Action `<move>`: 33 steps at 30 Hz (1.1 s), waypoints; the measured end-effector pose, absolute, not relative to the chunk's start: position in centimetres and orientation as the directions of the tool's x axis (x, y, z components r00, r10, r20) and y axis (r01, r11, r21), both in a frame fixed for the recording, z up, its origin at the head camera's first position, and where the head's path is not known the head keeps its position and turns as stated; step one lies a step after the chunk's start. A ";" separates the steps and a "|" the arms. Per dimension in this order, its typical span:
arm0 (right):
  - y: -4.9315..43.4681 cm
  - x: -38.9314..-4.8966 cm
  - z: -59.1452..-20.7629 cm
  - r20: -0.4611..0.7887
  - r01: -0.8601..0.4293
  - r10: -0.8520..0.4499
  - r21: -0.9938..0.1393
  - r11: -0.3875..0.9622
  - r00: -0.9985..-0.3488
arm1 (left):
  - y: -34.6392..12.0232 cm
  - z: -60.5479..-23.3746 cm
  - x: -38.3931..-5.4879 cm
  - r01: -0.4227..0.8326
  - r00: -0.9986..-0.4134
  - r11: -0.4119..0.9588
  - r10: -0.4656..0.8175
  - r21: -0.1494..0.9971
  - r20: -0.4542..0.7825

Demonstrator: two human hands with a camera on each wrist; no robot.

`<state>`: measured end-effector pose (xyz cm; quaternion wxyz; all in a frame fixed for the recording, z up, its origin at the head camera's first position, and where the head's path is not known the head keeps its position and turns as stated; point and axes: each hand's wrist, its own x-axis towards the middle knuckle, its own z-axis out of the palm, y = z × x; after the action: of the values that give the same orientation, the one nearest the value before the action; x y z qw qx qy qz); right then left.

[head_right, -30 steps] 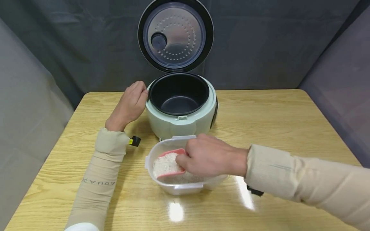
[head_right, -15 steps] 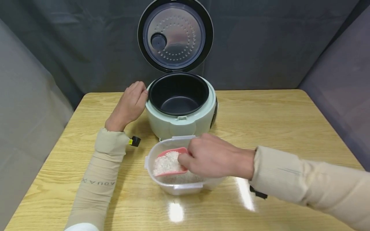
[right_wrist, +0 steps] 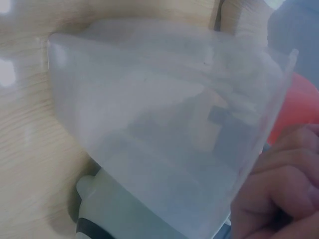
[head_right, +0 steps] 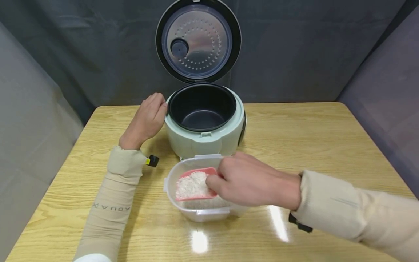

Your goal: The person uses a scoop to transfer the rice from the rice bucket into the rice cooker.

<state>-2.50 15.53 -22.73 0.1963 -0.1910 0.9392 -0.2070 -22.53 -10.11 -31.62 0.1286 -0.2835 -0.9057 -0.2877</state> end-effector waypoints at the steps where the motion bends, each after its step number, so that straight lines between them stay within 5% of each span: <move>1: 15.6 -2.4 -22.7 -0.288 -0.274 -0.436 -0.466 0.841 -0.853 | -10.1 -31.7 -22.6 0.588 -0.805 0.673 0.439 0.449 0.398; 33: 18.7 -3.5 -22.6 -0.232 -0.223 -0.375 -0.496 0.839 -0.898 | -10.2 -31.4 -22.5 0.599 -0.794 0.692 0.447 0.403 0.412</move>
<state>-3.52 18.67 -22.62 0.1620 -0.1581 0.9452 -0.2353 -22.45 -10.16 -31.40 0.1424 -0.2880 -0.9086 -0.2668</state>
